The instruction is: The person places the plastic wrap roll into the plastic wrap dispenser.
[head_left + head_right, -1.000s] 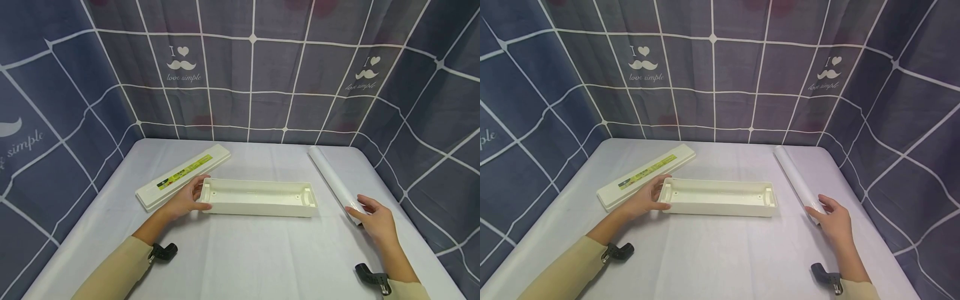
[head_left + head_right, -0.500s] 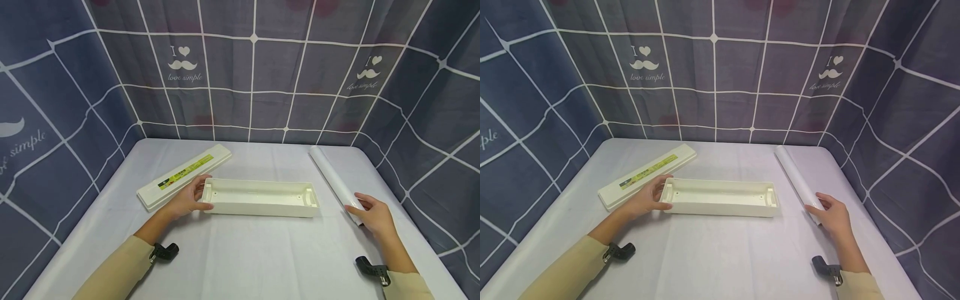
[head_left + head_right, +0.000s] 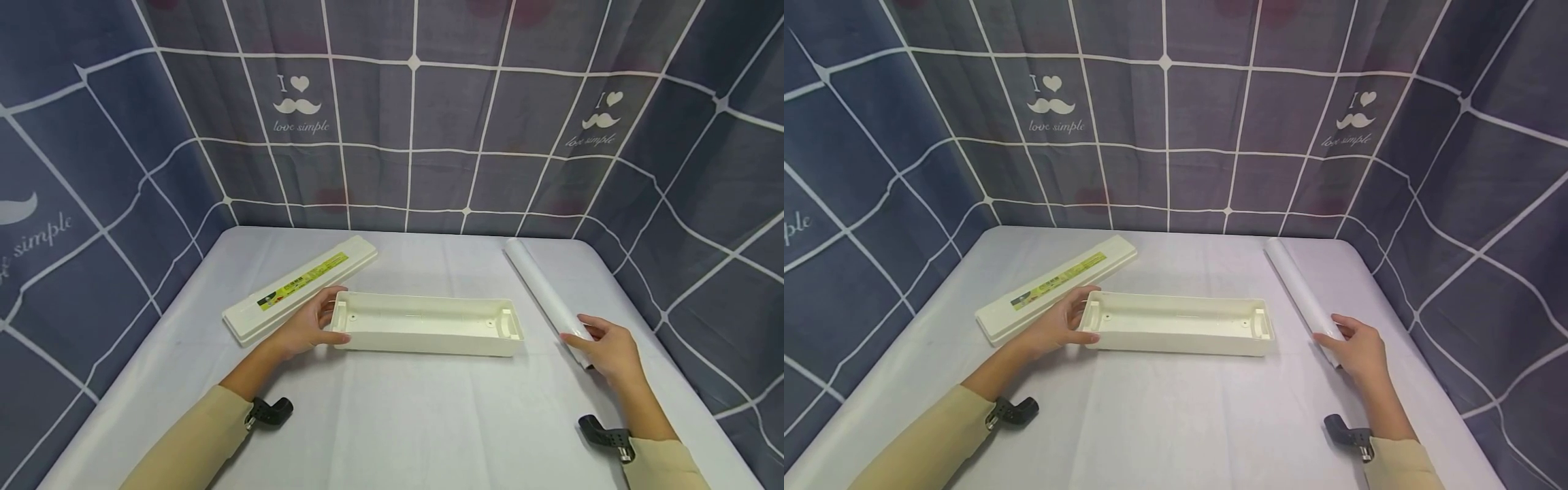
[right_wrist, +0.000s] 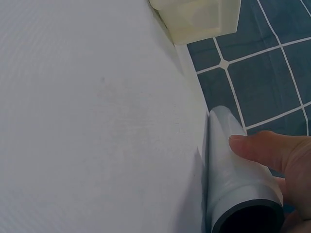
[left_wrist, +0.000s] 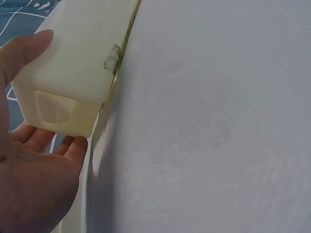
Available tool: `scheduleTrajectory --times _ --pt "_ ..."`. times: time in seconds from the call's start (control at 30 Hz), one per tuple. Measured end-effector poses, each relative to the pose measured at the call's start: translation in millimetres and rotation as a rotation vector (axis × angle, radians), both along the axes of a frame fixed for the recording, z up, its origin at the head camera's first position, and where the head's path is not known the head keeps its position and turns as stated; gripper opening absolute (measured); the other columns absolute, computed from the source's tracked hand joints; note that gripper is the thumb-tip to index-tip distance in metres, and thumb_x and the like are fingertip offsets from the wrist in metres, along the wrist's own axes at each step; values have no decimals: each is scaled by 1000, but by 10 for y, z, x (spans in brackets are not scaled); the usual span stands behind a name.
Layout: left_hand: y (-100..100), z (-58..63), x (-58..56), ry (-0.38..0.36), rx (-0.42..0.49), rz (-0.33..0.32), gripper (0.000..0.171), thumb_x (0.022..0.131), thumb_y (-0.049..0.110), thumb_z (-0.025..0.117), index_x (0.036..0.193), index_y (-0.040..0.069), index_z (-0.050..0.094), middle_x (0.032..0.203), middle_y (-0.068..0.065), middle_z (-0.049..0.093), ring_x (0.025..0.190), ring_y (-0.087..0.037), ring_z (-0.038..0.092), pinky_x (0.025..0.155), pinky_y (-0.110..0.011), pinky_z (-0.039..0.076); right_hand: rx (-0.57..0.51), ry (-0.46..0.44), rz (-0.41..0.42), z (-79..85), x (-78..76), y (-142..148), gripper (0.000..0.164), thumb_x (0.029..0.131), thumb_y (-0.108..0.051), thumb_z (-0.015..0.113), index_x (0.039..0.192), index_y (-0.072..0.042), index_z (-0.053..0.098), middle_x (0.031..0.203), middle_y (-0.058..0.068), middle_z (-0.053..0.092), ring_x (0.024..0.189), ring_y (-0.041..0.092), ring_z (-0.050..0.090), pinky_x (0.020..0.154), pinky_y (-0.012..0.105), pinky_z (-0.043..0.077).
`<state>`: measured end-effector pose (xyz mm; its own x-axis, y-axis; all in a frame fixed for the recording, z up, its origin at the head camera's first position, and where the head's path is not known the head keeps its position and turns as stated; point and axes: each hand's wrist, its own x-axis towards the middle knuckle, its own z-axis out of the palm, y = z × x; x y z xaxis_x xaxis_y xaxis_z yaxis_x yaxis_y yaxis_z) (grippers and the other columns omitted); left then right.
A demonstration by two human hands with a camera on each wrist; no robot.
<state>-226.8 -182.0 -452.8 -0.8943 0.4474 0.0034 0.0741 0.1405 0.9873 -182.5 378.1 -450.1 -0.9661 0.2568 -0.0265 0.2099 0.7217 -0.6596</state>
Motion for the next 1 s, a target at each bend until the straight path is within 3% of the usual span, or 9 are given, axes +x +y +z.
scheduleTrajectory --times 0.37,0.63,0.77,0.87,1.0 --pt "-5 -20 -10 27 -9 -2 101 73 -5 88 156 1 29 151 -23 41 138 -41 46 112 -27 45 -33 -14 -36 29 -9 -29 81 87 -37 83 148 5 49 138 32 58 120 41 56 64 8 42" --pt "-7 -7 -12 43 -27 -13 100 73 -6 87 155 2 31 151 -23 42 139 -41 46 122 -46 35 -68 -17 -49 6 -19 -46 80 89 -35 81 150 3 46 140 31 58 123 41 56 65 7 42" --pt "-7 11 -11 41 -35 -14 99 73 -5 88 154 3 32 151 -22 42 140 -40 45 123 -50 32 -89 -24 -60 23 -26 -57 80 89 -34 81 151 3 46 143 30 55 126 41 54 74 16 49" --pt "-8 18 -11 35 -36 -12 98 73 -5 88 154 4 32 152 -21 42 140 -40 45 124 -51 30 -118 -35 -71 21 -41 -57 80 90 -34 80 152 2 45 146 30 52 130 42 51 88 34 54" --pt "-10 30 -10 29 -45 -12 97 74 -5 87 154 5 33 153 -20 42 141 -39 45 125 -52 28 -145 -43 -82 4 -62 -48 80 90 -34 80 153 1 44 149 29 50 134 42 49 100 51 51"
